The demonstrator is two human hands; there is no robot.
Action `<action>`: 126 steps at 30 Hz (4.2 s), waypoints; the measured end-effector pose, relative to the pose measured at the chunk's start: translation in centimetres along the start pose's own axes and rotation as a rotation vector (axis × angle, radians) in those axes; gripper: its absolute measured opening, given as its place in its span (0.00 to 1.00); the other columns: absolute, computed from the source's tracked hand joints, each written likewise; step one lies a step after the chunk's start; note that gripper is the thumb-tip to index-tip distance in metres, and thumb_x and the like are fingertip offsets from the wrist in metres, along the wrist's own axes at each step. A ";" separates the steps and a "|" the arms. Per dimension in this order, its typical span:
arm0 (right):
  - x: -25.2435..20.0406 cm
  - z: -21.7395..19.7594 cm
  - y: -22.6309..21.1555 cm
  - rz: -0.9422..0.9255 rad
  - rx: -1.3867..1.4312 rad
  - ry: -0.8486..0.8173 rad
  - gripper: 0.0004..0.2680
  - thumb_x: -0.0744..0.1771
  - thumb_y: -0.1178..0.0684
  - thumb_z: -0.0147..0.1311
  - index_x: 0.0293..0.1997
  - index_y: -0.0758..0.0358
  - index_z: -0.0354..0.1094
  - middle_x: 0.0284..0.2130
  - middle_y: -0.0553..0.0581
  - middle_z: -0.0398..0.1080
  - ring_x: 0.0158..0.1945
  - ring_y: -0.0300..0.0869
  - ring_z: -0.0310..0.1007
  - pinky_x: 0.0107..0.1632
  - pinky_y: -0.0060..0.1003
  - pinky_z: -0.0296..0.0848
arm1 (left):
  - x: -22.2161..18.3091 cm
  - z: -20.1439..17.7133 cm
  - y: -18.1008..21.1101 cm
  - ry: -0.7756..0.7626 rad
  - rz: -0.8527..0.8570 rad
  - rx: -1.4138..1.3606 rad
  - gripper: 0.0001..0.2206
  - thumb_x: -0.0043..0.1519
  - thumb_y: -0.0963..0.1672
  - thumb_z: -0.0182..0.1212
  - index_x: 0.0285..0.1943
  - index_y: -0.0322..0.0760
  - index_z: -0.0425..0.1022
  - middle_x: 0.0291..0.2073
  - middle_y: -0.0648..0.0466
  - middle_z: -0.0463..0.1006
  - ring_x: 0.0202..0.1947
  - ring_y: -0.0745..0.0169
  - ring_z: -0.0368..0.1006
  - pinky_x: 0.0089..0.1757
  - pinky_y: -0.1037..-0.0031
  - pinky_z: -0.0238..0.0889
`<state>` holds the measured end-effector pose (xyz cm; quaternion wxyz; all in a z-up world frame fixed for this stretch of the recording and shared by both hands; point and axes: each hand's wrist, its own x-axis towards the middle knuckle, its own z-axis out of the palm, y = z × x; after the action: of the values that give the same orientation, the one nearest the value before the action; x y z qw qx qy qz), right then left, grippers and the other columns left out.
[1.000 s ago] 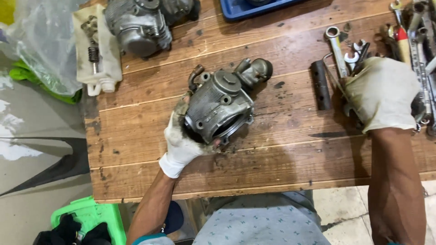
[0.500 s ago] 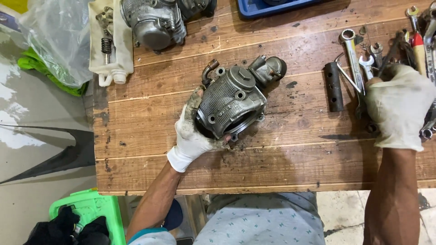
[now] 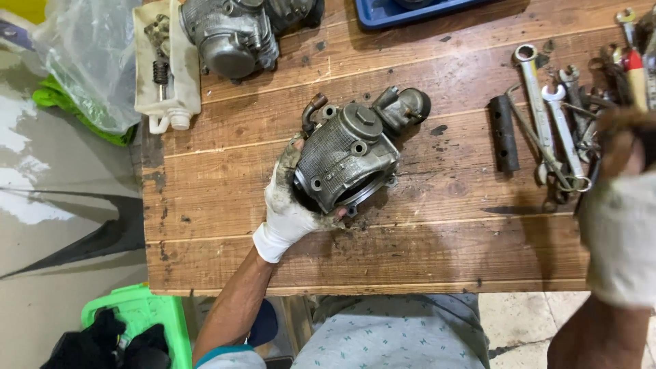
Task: The person disassembles a small engine block on a wooden workbench, using a wrench to loosen and remove a crankshaft bolt. They extract the crankshaft assembly and place it into a blue parts tray, then continue to work on the engine casing with the wrench.
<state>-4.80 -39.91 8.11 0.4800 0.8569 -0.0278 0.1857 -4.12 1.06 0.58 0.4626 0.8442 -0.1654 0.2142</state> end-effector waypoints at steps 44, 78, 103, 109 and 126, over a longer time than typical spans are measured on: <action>-7.3 -12.9 -11.4 0.259 1.905 -0.707 0.08 0.70 0.47 0.50 0.46 0.57 0.74 0.25 0.50 0.75 0.25 0.40 0.74 0.33 0.36 0.71 | -1.7 0.3 -1.7 -0.022 0.131 0.065 0.54 0.46 0.55 0.86 0.77 0.34 0.54 0.69 0.43 0.67 0.70 0.39 0.68 0.68 0.54 0.69; -3.0 -14.9 -8.0 0.505 2.617 -1.358 0.12 0.71 0.50 0.45 0.38 0.70 0.69 0.16 0.65 0.71 0.09 0.38 0.51 0.15 0.31 0.48 | -6.0 1.3 10.0 -0.216 0.012 -0.074 0.14 0.66 0.41 0.65 0.59 0.30 0.74 0.50 0.45 0.83 0.41 0.56 0.84 0.42 0.69 0.81; -12.4 -10.9 -11.6 0.218 1.607 -0.196 0.08 0.65 0.42 0.62 0.41 0.51 0.76 0.33 0.46 0.80 0.35 0.39 0.80 0.36 0.31 0.73 | -4.3 8.1 9.0 0.081 -1.216 -1.134 0.13 0.61 0.46 0.66 0.48 0.30 0.80 0.40 0.36 0.85 0.43 0.45 0.83 0.28 0.68 0.74; -12.4 -10.6 -11.2 0.117 1.771 -0.089 0.11 0.70 0.54 0.47 0.26 0.57 0.64 0.18 0.52 0.61 0.20 0.46 0.59 0.30 0.44 0.60 | -4.1 7.4 9.3 -0.007 -1.144 -1.180 0.14 0.64 0.48 0.62 0.50 0.32 0.79 0.42 0.38 0.85 0.42 0.45 0.83 0.34 0.64 0.74; -12.6 -10.3 -11.5 0.261 1.684 -0.378 0.11 0.71 0.46 0.48 0.34 0.58 0.71 0.21 0.54 0.72 0.24 0.51 0.71 0.33 0.44 0.68 | -4.2 7.8 9.2 0.009 -1.129 -1.217 0.15 0.63 0.48 0.65 0.48 0.30 0.79 0.41 0.38 0.85 0.39 0.51 0.83 0.27 0.75 0.68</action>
<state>-16.95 -26.82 -0.71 -0.3507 0.9332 -0.0583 0.0525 -10.49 -9.98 1.24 0.8770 0.4017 0.1982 -0.1738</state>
